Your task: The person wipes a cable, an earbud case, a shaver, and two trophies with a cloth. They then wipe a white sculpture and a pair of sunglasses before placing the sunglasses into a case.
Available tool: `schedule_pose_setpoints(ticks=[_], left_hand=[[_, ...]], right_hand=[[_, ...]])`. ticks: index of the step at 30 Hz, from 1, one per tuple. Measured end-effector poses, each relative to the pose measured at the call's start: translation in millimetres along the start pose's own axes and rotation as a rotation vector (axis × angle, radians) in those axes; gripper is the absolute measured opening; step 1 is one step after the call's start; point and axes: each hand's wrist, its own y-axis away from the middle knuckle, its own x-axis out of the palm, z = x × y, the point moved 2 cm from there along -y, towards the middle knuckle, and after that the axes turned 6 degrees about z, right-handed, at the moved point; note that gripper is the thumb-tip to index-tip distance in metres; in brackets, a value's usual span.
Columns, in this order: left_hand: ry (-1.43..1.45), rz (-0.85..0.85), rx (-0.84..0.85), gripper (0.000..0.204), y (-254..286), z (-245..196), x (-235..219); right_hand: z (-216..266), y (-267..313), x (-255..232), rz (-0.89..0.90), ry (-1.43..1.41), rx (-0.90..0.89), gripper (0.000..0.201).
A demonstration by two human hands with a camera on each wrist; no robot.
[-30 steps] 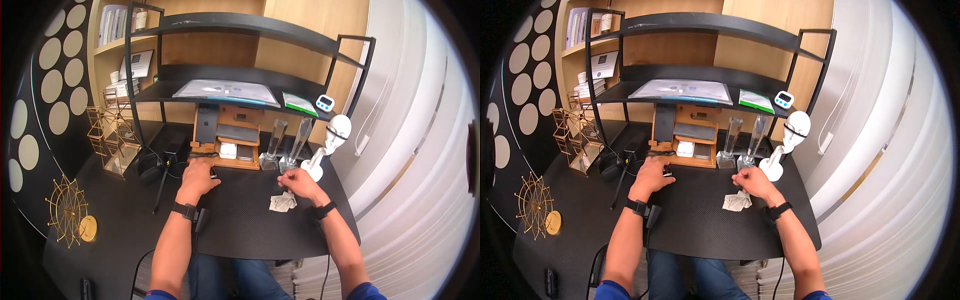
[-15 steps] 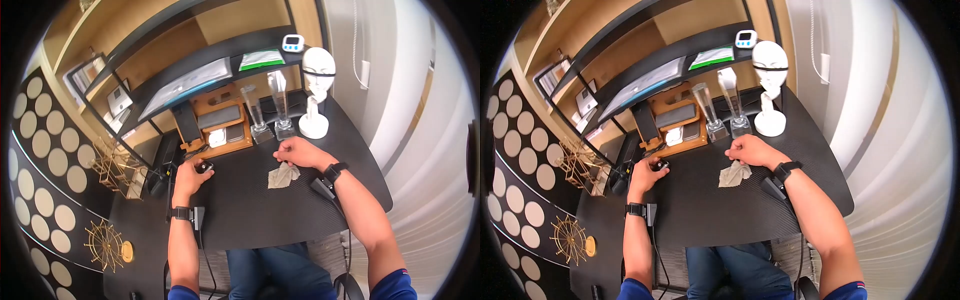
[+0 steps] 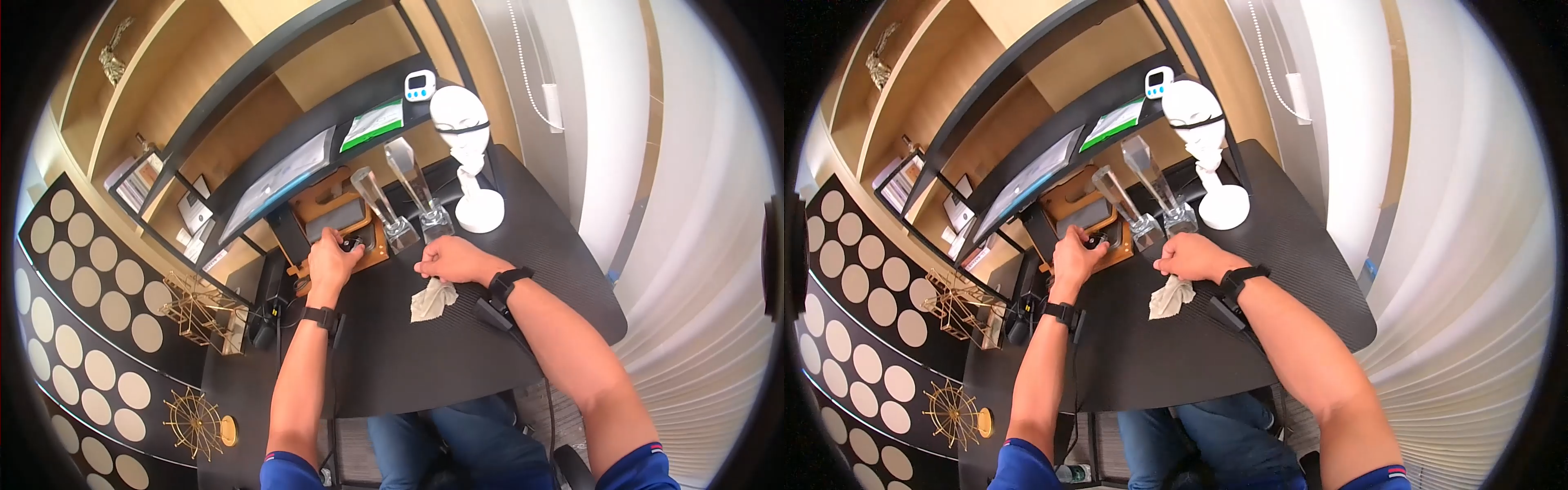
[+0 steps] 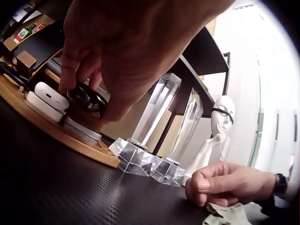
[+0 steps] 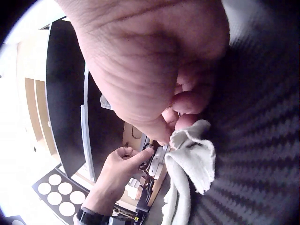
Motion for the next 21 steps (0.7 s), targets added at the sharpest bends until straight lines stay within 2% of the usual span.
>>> schedule_pose_setpoints(ticks=[4, 7, 12, 16, 18, 21], left_hand=[[0.004, -0.02, -0.017, 0.054, -15, -9, 14], [-0.063, 0.04, -0.076, 0.053, -17, -14, 22], [-0.06, 0.002, -0.145, 0.059, -24, -8, 31], [-0.068, -0.027, -0.146, 0.064, -26, -7, 36], [-0.076, -0.055, -0.091, 0.066, -25, -7, 35], [-0.132, 0.005, -0.074, 0.062, -18, -16, 18]], right_hand=[[-3, -1, 1, -0.003, -0.046, 0.012, 0.031], [0, 0, 1, -0.004, -0.055, 0.031, 0.03], [4, 3, -1, -0.012, 0.046, 0.036, 0.03], [3, 2, 0, -0.018, 0.059, 0.038, 0.03], [2, 2, 1, -0.027, 0.074, 0.029, 0.03], [-2, -2, 2, -0.026, 0.081, 0.002, 0.031]])
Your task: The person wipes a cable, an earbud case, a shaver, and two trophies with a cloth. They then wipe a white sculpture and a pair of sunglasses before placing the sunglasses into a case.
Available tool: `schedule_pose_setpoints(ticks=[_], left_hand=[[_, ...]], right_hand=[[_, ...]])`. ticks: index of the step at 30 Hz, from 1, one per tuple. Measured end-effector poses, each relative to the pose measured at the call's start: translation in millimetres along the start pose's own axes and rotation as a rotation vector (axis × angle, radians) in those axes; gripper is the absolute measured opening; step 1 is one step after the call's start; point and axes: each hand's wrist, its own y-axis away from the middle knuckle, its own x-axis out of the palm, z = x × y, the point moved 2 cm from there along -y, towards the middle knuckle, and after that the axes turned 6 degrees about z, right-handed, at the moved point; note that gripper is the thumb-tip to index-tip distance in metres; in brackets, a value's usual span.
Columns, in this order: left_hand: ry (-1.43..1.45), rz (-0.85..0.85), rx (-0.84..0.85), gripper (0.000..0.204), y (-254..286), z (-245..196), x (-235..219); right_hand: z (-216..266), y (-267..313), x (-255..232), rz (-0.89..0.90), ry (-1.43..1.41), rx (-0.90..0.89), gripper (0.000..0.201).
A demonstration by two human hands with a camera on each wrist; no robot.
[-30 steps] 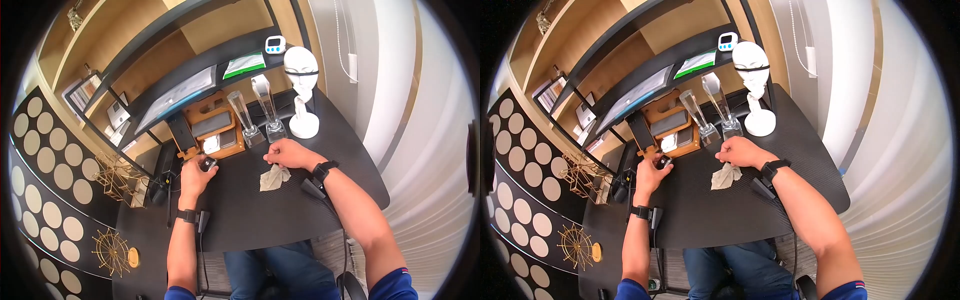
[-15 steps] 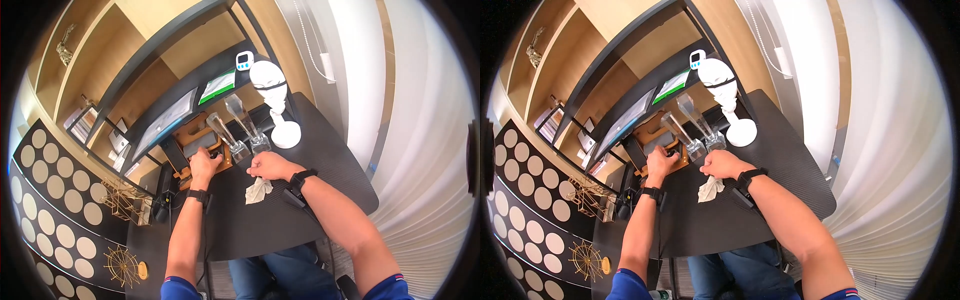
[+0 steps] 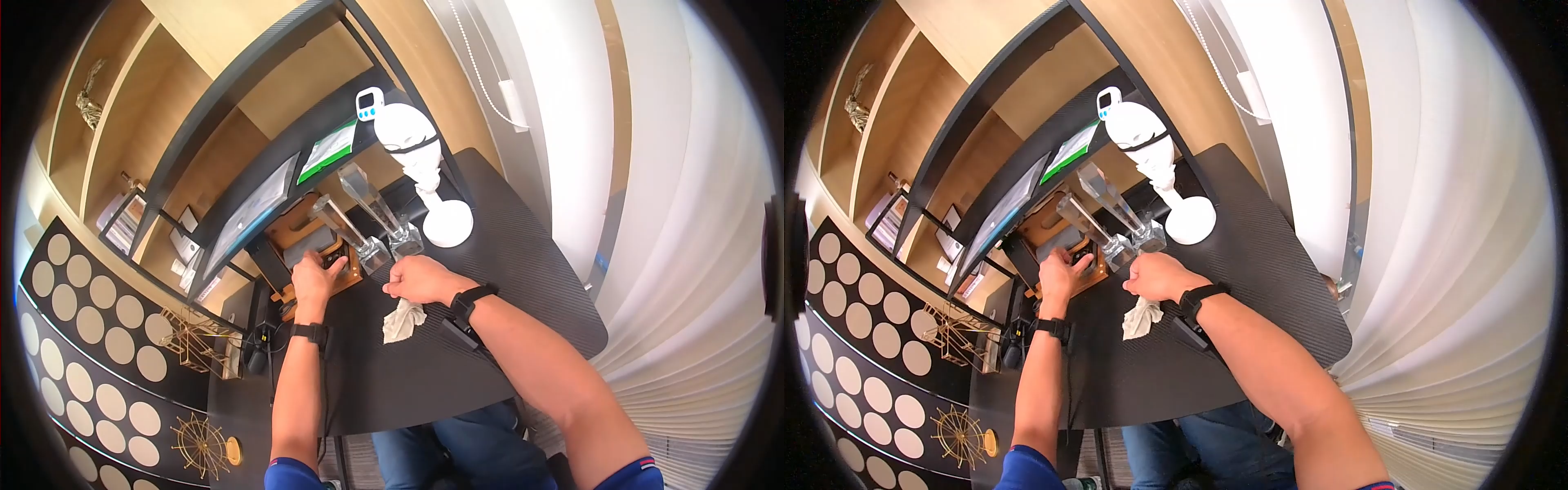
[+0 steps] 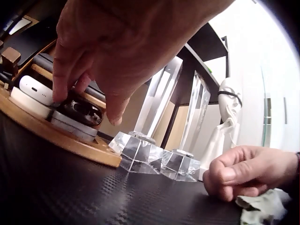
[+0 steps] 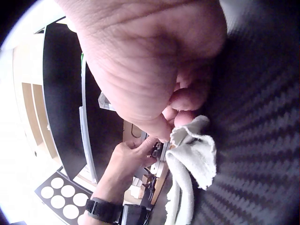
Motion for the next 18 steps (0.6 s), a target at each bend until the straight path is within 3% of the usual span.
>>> schedule_pose_setpoints(ticks=[7, 18], left_hand=[[0.057, -0.051, 0.191, 0.041, 8, 8, 2], [0.052, -0.12, 0.208, 0.028, 1, 3, 20]], right_hand=[[1, -1, 1, -0.016, 0.021, 0.025, 0.031], [2, 1, 2, -0.029, 0.025, 0.025, 0.031]])
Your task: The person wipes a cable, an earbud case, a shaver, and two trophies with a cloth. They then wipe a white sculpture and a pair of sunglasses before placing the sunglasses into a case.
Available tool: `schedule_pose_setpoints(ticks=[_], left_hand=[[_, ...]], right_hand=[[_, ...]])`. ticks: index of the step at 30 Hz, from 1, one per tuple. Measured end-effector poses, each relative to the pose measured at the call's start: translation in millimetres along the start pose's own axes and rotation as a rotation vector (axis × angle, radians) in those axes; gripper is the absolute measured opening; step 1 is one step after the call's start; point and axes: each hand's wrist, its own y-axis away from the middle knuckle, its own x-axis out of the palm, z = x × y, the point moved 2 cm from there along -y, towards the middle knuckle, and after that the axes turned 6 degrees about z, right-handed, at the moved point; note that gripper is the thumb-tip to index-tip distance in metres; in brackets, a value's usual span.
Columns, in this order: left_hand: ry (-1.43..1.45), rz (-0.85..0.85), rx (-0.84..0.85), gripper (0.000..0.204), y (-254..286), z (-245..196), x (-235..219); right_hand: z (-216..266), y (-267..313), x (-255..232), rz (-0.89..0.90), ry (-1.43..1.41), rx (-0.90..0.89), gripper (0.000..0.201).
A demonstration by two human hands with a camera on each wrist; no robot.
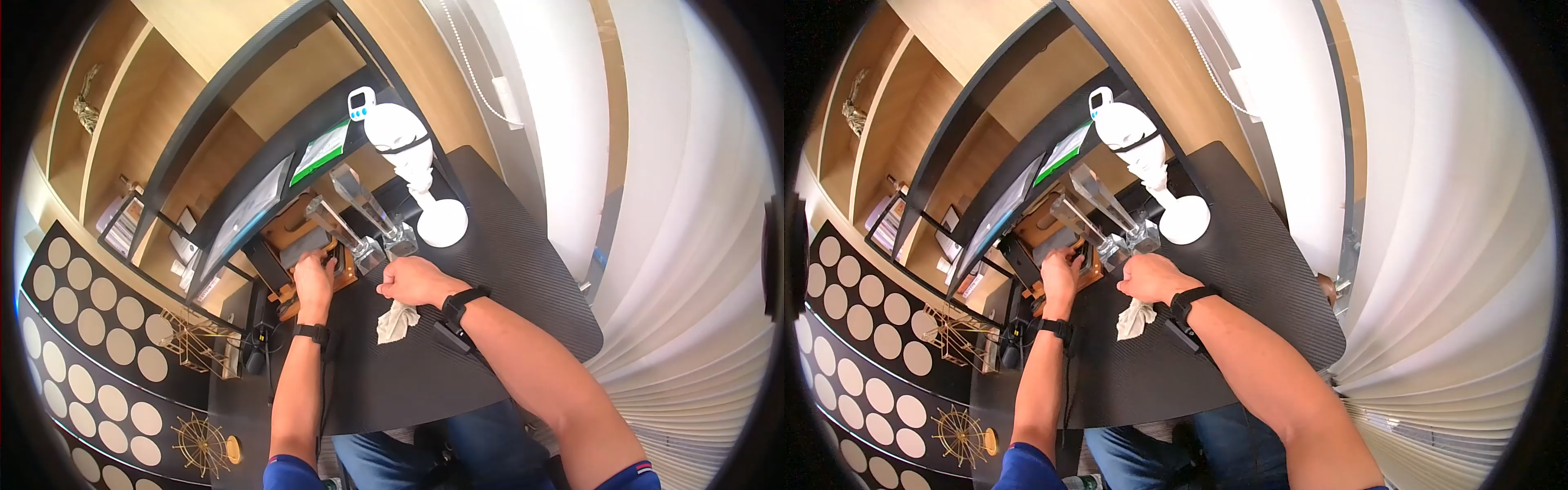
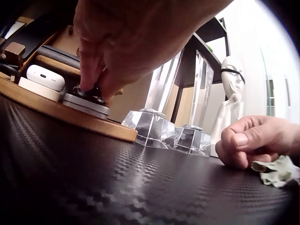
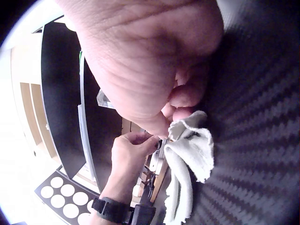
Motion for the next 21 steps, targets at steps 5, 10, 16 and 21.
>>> schedule_pose_setpoints(ticks=[5, 10, 16, 21], left_hand=[[0.082, -0.058, -0.039, 0.029, 8, 5, -16], [0.123, -0.123, -0.136, 0.025, 36, 46, -53], [0.149, 0.041, -0.078, 0.036, 67, 58, -60], [0.242, 0.153, -0.101, 0.05, 67, 61, -45]], right_hand=[[1, 1, -1, -0.009, 0.03, -0.004, 0.032], [-2, -2, 0, -0.011, 0.019, -0.034, 0.033], [-4, -3, -1, -0.002, -0.012, -0.011, 0.034], [-5, -2, -2, 0.015, -0.048, -0.019, 0.037]])
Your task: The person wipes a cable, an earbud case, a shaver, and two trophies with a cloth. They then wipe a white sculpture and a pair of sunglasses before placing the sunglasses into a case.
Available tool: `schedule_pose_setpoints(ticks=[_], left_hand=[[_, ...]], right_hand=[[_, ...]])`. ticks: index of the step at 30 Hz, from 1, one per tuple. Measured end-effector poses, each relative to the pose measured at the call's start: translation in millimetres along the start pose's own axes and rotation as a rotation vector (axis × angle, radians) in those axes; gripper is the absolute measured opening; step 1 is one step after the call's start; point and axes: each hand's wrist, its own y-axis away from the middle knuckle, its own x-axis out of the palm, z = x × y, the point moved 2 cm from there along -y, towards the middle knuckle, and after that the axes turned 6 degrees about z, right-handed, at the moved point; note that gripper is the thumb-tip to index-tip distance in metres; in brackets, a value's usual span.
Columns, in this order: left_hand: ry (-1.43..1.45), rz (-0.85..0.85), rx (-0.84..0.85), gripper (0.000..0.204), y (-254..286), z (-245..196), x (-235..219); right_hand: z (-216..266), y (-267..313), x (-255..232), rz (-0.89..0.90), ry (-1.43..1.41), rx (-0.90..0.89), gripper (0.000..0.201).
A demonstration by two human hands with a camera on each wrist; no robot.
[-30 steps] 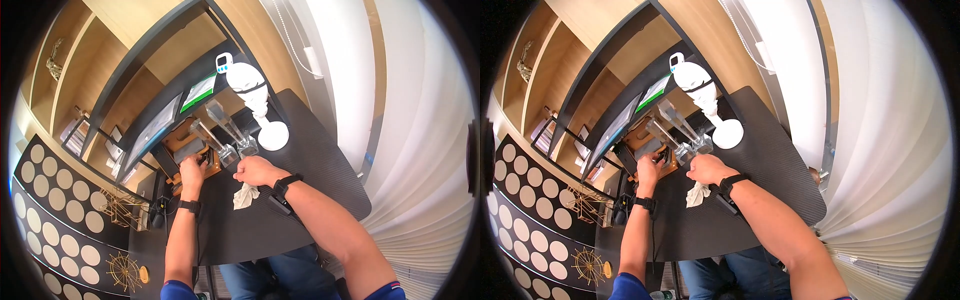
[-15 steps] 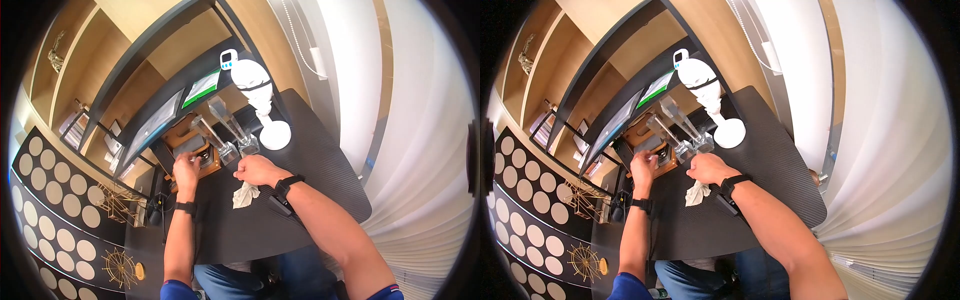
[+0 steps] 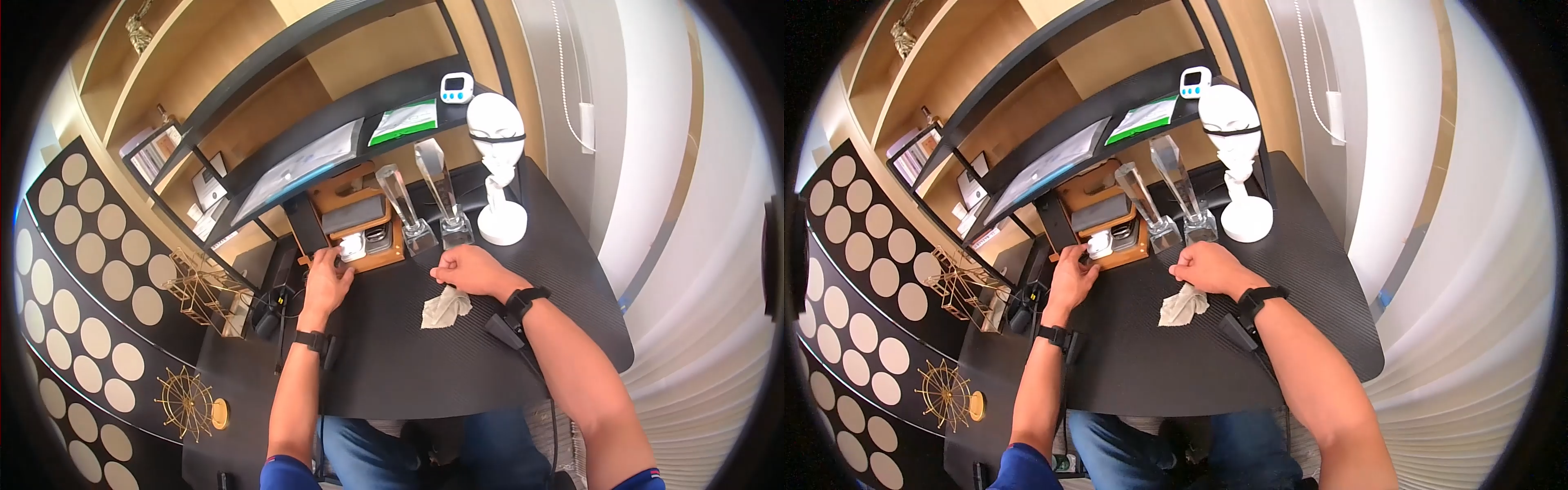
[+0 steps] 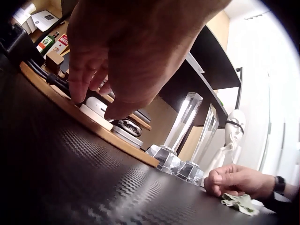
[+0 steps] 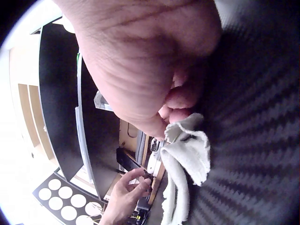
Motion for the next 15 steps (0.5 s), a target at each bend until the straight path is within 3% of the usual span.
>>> schedule_pose_setpoints(ticks=[2, 13, 15], left_hand=[[0.021, 0.083, -0.004, 0.052, -3, 0, 2], [0.121, 0.109, 0.023, 0.06, -2, 24, 7], [0.13, 0.065, 0.104, 0.061, -1, 34, 13]], right_hand=[[-2, -1, 1, -0.005, -0.008, -0.009, 0.037], [8, 5, -2, 0.057, -0.106, 0.084, 0.036], [14, 6, -3, 0.086, -0.094, 0.114, 0.031]])
